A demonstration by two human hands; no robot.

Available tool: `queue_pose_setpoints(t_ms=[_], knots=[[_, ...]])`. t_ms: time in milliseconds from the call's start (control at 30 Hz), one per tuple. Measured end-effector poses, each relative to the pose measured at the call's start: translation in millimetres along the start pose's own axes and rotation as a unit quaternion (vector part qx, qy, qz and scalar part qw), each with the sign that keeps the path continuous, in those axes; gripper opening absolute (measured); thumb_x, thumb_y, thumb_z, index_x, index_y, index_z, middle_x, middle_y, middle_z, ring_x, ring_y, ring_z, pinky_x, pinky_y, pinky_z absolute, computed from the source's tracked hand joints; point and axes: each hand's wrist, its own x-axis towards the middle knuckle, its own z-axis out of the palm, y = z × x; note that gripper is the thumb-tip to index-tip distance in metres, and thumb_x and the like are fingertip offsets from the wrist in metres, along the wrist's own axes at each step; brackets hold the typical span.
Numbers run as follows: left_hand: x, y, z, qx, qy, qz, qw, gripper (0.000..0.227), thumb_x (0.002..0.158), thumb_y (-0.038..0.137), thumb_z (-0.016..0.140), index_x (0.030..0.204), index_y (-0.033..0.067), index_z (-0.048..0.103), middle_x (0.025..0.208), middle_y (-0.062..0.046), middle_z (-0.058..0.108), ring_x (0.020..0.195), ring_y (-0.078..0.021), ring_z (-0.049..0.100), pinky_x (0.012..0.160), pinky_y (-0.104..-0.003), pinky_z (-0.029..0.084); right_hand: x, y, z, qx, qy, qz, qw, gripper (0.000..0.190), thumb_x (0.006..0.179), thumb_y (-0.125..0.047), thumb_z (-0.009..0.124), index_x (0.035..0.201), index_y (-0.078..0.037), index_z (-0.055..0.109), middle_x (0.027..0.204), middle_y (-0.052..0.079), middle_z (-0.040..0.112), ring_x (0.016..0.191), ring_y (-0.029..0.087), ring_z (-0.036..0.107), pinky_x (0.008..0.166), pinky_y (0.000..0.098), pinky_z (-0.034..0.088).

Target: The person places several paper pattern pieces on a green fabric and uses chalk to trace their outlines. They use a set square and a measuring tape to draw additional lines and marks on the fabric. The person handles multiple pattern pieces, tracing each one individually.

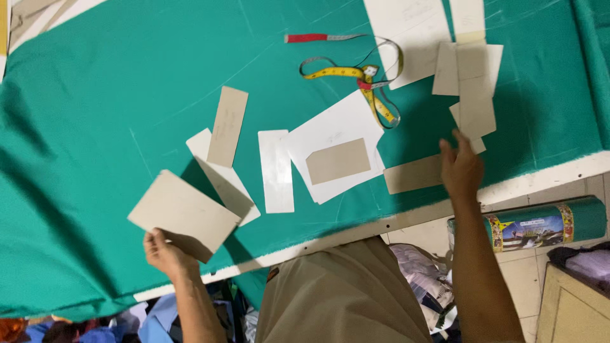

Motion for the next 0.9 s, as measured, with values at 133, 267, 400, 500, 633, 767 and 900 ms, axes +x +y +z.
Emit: queue_pose_setpoints(t_ms=[133, 267, 400, 500, 633, 767, 900], knots=[[18.8, -15.8, -61.2, -0.036, 0.08, 0.039, 0.995, 0.016, 0.106, 0.018, 0.054, 0.114, 0.0093, 0.064, 0.106, 0.0, 0.071, 0.098, -0.0112, 0.067, 0.085, -0.028, 0.055, 48.2, -14.9, 0.9, 0.041, 0.008, -0.041, 0.998, 0.04, 0.113, -0.033, 0.069, 0.137, -0.002, 0.067, 0.11, 0.021, 0.075, 0.095, 0.037, 0.074, 0.083, 0.0433, 0.057], [18.4, -28.0, -93.7, -0.032, 0.098, 0.066, 0.993, 0.011, 0.11, 0.015, 0.059, 0.107, 0.0054, 0.065, 0.099, -0.003, 0.064, 0.093, -0.0143, 0.061, 0.08, -0.029, 0.05, 61.1, -66.6, 4.0, 0.056, -0.114, 0.036, 0.991, 0.041, 0.109, -0.035, 0.066, 0.138, -0.006, 0.066, 0.095, 0.017, 0.073, 0.079, 0.032, 0.072, 0.07, 0.0431, 0.055], [-11.3, -46.0, -62.9, 0.067, 0.046, -0.074, 0.994, 0.02, 0.104, 0.025, 0.064, 0.114, 0.0096, 0.07, 0.097, 0.002, 0.066, 0.089, -0.0099, 0.06, 0.077, -0.025, 0.049, 38.0, -130.3, 28.4, 0.077, -0.145, -0.089, 0.982, 0.04, 0.11, -0.035, 0.066, 0.139, -0.008, 0.066, 0.088, 0.017, 0.073, 0.076, 0.029, 0.071, 0.068, 0.0418, 0.055], [-46.8, -56.9, -25.7, 0.118, -0.098, -0.049, 0.987, 0.026, 0.106, 0.027, 0.067, 0.115, 0.0033, 0.073, 0.097, 0.002, 0.067, 0.088, -0.0077, 0.056, 0.079, -0.024, 0.046, 16.5, -163.2, 48.9, 0.037, -0.232, -0.005, 0.972, 0.054, 0.106, -0.037, 0.062, 0.152, -0.011, 0.053, 0.075, 0.015, 0.072, 0.062, 0.03, 0.069, 0.056, 0.0441, 0.053], [-67.8, -55.2, 26.1, 0.118, -0.172, -0.109, 0.972, 0.029, 0.103, 0.027, 0.064, 0.115, 0.002, 0.07, 0.095, 0.001, 0.071, 0.085, -0.0063, 0.058, 0.076, -0.023, 0.048, -1.7, -169.1, 52.1, -0.04, -0.186, -0.107, 0.976, 0.068, 0.094, -0.036, 0.074, 0.153, -0.01, 0.051, 0.073, 0.019, 0.07, 0.06, 0.035, 0.068, 0.055, 0.0453, 0.053], [-69.1, -38.3, 46.4, 0.193, -0.2, -0.077, 0.958, 0.032, 0.104, 0.025, 0.064, 0.123, -0.0007, 0.066, 0.091, -0.005, 0.069, 0.082, -0.0091, 0.057, 0.072, -0.026, 0.048, -28.2, -170.5, 51.1, -0.046, -0.191, -0.143, 0.97, 0.068, 0.091, -0.034, 0.075, 0.151, -0.012, 0.052, 0.088, 0.019, 0.074, 0.065, 0.035, 0.07, 0.057, 0.0434, 0.055], [-65.8, -22.9, 65.8, 0.205, -0.23, -0.038, 0.951, 0.04, 0.098, 0.022, 0.063, 0.131, -0.0008, 0.058, 0.092, -0.002, 0.071, 0.083, -0.0091, 0.064, 0.074, -0.027, 0.052, -35.9, -172.0, 47.3, 0.076, -0.104, -0.252, 0.959, 0.05, 0.094, -0.036, 0.071, 0.137, -0.013, 0.062, 0.113, 0.017, 0.075, 0.088, 0.033, 0.074, 0.072, 0.0394, 0.059]])
